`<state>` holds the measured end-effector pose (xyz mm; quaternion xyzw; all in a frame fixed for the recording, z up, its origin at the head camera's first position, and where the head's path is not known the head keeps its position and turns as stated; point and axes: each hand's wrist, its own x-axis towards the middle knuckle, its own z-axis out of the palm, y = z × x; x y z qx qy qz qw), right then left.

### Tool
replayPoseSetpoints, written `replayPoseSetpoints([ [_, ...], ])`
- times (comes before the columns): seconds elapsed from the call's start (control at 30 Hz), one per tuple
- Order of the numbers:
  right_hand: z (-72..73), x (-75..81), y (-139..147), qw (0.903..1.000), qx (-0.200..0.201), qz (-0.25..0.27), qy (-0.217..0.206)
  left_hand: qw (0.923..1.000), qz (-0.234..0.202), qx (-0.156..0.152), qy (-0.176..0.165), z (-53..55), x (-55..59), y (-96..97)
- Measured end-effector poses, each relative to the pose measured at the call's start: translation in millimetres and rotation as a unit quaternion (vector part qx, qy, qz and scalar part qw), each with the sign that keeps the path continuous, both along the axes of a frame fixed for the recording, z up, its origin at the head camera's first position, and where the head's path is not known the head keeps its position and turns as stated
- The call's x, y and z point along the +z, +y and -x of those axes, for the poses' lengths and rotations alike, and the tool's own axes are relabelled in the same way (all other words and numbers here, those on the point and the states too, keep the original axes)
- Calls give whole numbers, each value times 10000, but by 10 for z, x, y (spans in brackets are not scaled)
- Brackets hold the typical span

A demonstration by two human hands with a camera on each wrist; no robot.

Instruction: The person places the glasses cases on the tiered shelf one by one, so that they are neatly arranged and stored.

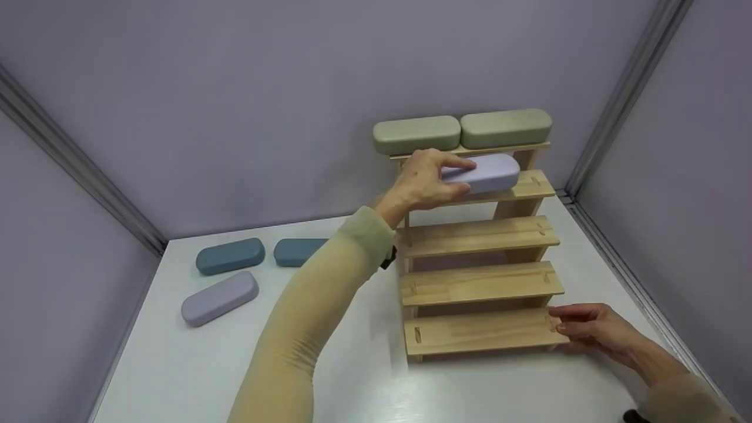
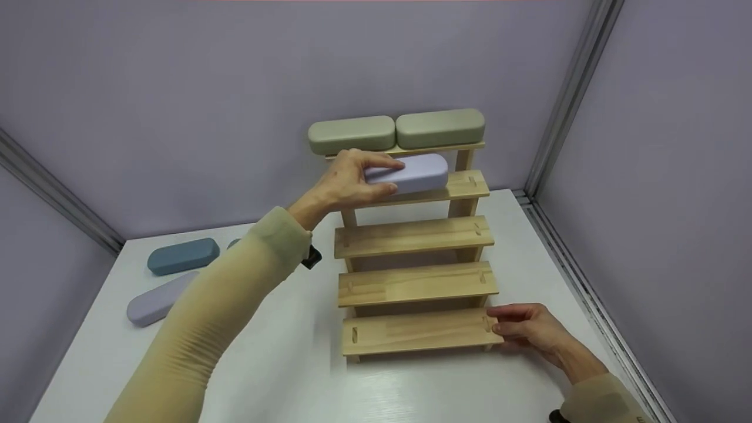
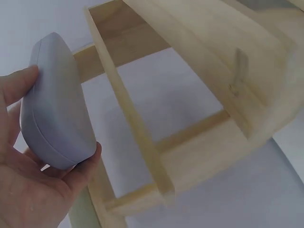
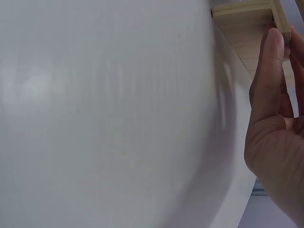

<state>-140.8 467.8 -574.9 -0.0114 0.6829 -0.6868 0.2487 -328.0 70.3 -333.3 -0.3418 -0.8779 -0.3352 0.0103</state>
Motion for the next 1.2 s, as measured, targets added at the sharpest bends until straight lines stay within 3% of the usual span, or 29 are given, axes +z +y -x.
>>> replayPoseSetpoints([
  [0.23, -50, 4, -1, 10000, 10, 47, -60, 9998, 163, -109, 105, -13, -69, 414],
  [0.47, -85, 13, -76, 9998, -87, 143, -62, 9993, 242, 84, 257, -44, -144, 691],
  [0.87, -67, 4, -59, 9994, -81, 320, -133, 9985, 326, 194, 383, -65, -273, 767],
  [1.2, -25, -5, -76, 9997, -123, 180, -148, 9977, 305, 67, 604, -70, -275, 733],
])
